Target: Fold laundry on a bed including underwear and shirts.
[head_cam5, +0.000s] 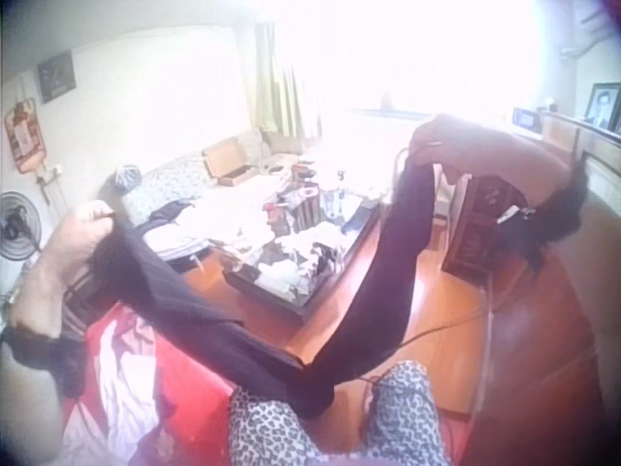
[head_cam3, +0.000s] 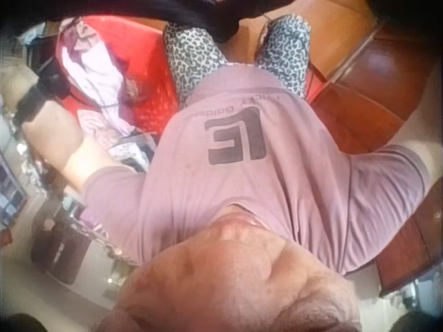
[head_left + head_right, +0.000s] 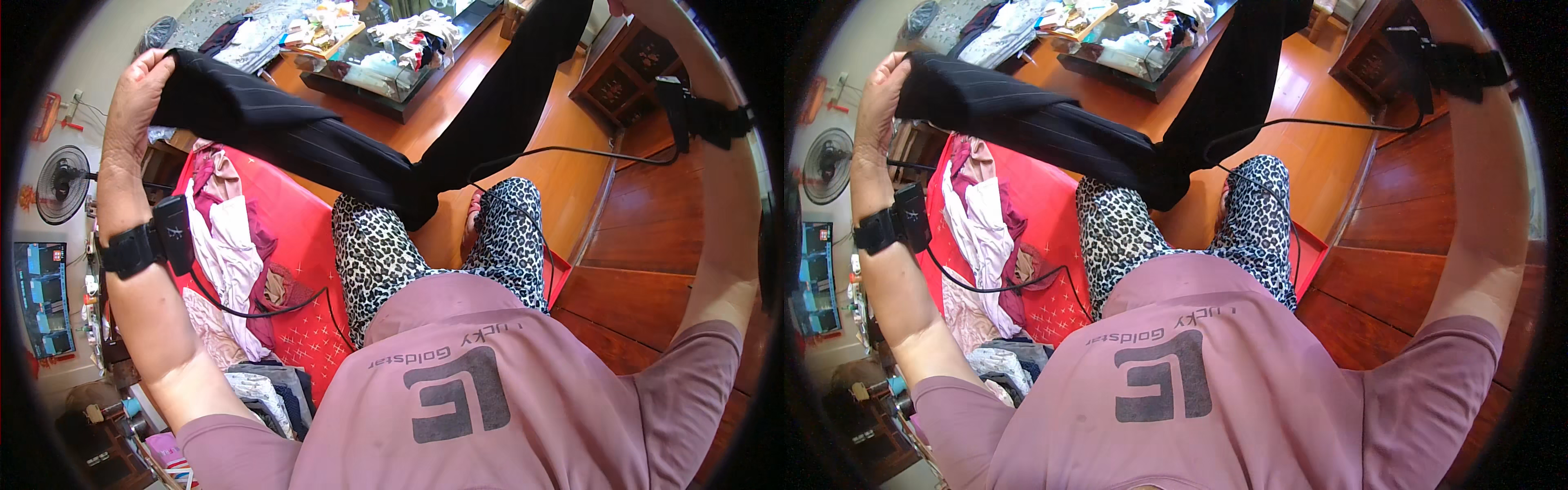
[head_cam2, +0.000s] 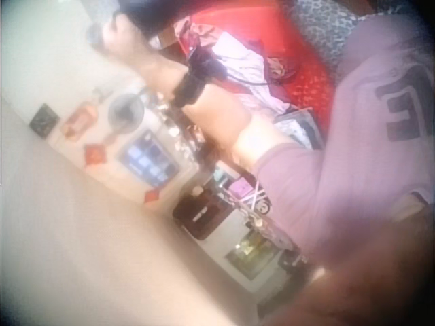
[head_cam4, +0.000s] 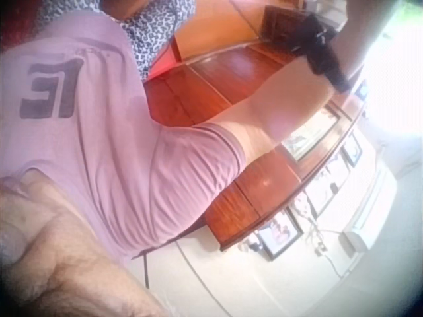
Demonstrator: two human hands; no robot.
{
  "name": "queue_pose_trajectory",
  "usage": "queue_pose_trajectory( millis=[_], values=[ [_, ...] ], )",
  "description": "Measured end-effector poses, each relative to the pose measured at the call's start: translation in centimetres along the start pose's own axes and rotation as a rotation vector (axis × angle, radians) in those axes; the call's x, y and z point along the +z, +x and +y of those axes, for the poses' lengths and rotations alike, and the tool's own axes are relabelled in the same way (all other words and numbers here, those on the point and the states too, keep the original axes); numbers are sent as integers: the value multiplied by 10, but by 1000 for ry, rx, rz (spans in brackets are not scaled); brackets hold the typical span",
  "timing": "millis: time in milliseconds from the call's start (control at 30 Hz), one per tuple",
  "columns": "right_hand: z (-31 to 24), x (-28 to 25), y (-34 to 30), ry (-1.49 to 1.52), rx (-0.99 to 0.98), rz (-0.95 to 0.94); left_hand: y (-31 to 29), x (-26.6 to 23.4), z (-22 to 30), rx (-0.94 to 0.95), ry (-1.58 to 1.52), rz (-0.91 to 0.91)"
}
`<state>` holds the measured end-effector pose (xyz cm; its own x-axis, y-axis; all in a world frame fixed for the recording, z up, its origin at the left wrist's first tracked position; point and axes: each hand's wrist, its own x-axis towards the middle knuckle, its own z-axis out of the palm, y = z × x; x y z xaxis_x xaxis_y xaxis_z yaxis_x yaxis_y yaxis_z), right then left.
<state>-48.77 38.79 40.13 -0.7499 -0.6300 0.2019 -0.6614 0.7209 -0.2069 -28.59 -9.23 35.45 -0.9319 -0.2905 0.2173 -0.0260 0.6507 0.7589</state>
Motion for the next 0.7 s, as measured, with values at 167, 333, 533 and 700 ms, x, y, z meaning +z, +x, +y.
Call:
queue_pose_trajectory(
  millis=[167,333,533,700],
  values=[
    [34,20,1,451,-197,75,7,8,-29,-250,78,175],
    [7,24,-32,58,-442,392,21,60,-28,-298,35,39],
    [-51,45,-12,96,-873,208,28,87,-11,-212,-189,-72],
    [-78,79,-14,396,-817,139,13,156,74,-111,-482,-220]
  ],
)
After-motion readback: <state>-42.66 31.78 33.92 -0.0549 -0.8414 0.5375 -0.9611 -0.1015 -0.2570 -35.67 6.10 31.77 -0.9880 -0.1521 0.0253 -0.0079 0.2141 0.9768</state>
